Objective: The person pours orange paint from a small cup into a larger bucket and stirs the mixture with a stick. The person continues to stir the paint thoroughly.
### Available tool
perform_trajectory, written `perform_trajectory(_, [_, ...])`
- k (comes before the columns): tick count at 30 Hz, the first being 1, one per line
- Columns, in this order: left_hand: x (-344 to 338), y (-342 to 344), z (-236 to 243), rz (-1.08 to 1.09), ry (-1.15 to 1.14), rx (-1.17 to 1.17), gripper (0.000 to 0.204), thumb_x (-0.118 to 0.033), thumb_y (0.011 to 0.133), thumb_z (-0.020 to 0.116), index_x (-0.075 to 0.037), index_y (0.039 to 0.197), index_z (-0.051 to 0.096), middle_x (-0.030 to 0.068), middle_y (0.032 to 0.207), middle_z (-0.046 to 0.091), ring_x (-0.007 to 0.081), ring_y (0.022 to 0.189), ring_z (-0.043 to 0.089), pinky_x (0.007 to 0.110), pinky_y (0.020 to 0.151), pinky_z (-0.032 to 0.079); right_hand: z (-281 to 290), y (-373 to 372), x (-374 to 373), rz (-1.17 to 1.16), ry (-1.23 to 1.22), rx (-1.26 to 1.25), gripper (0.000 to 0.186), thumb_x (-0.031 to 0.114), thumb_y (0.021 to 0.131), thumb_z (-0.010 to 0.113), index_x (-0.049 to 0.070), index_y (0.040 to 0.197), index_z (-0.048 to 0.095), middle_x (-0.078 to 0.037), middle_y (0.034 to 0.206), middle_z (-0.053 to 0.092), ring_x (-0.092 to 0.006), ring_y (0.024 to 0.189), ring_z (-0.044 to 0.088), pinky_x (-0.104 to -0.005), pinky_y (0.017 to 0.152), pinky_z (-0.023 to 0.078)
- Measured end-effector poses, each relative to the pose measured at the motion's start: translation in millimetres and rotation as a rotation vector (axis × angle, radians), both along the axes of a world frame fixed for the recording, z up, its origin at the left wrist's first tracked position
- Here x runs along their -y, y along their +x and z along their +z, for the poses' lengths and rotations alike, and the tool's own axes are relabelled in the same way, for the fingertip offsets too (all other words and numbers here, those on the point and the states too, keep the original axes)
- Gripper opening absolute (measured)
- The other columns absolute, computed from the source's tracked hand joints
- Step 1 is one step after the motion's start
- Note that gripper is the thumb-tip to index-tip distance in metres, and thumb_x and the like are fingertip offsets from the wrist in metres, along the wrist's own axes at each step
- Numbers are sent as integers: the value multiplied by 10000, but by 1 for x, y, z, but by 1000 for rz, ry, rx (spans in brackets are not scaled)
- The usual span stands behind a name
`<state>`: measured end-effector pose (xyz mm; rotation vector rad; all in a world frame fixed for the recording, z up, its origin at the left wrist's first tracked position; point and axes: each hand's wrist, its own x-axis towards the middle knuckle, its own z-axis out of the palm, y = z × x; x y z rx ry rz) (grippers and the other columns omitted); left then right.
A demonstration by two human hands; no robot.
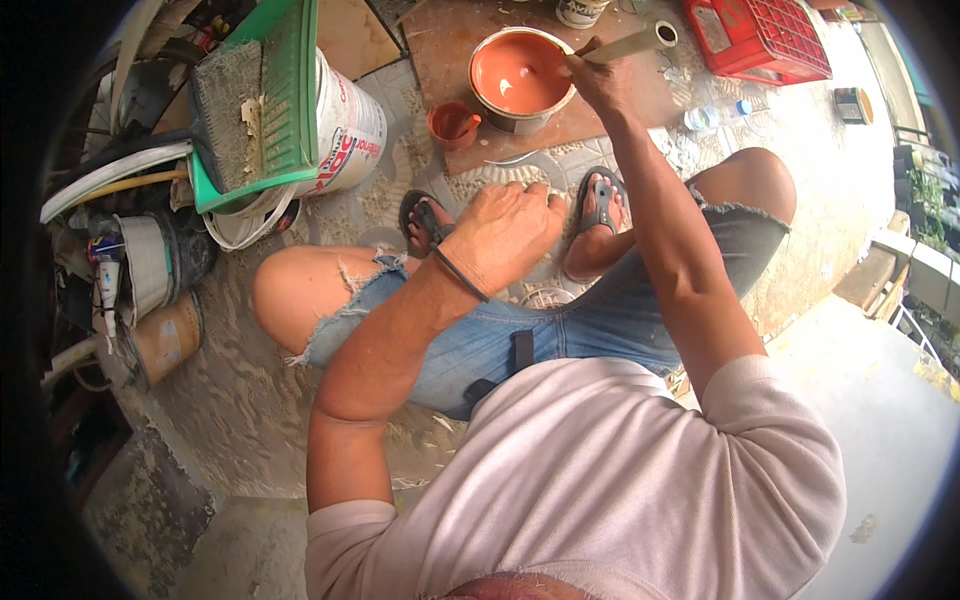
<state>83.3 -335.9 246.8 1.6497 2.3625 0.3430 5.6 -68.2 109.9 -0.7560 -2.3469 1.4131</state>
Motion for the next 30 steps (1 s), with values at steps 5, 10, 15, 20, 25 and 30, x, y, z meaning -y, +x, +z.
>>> perform_trajectory(5, [-6, -2, 6, -34, 1, -7, 151, -106, 875, 674, -17, 994, 697, 157, 912, 725, 305, 859, 773, 429, 713, 623, -10, -9, 16, 36, -399, -125, 90, 56, 886, 762, -1, 873, 693, -84, 720, 715, -166, 624, 723, -303, 559, 577])
perform_trajectory(10, [-14, -4, 14, -80, -11, 10, 148, -108, 879, 670, -18, 993, 697, 161, 925, 727, 306, 868, 775, 429, 711, 624, -35, -20, -15, 191, 84, -249, 151, 135, 932, 770, 7, 948, 690, -80, 792, 740, -150, 694, 726, -298, 579, 563])
perform_trajectory(15, [0, -3, 2, -4, -10, 7, 147, -110, 884, 664, -21, 997, 697, 166, 933, 729, 313, 863, 775, 431, 711, 625, 6, -16, -6, 94, -67, 101, 114, 120, 827, 800, 32, 836, 727, -91, 752, 744, -193, 661, 744, -346, 607, 603])
perform_trajectory(20, [-7, -2, 8, -28, -6, 0, 151, -108, 882, 667, -17, 998, 694, 172, 935, 727, 320, 857, 775, 440, 713, 628, -9, -22, 17, 155, -309, -144, 102, 83, 894, 756, 17, 912, 681, -79, 755, 704, -177, 639, 712, -313, 585, 591])
perform_trajectory(25, [-3, -4, 5, -13, -22, 16, 157, -117, 881, 676, -15, 998, 694, 168, 930, 726, 317, 860, 774, 442, 711, 626, -8, -26, -8, 281, 289, -84, 120, 132, 883, 766, 38, 912, 697, -67, 769, 721, -183, 709, 737, -349, 626, 578])
perform_trajectory(30, [-1, -5, 4, 6, -9, 2, 149, -115, 886, 673, -19, 998, 693, 157, 926, 720, 312, 867, 773, 439, 713, 625, 24, -20, 10, 199, -289, 106, 108, 96, 870, 754, 18, 896, 684, -99, 772, 727, -187, 605, 712, -323, 538, 584])
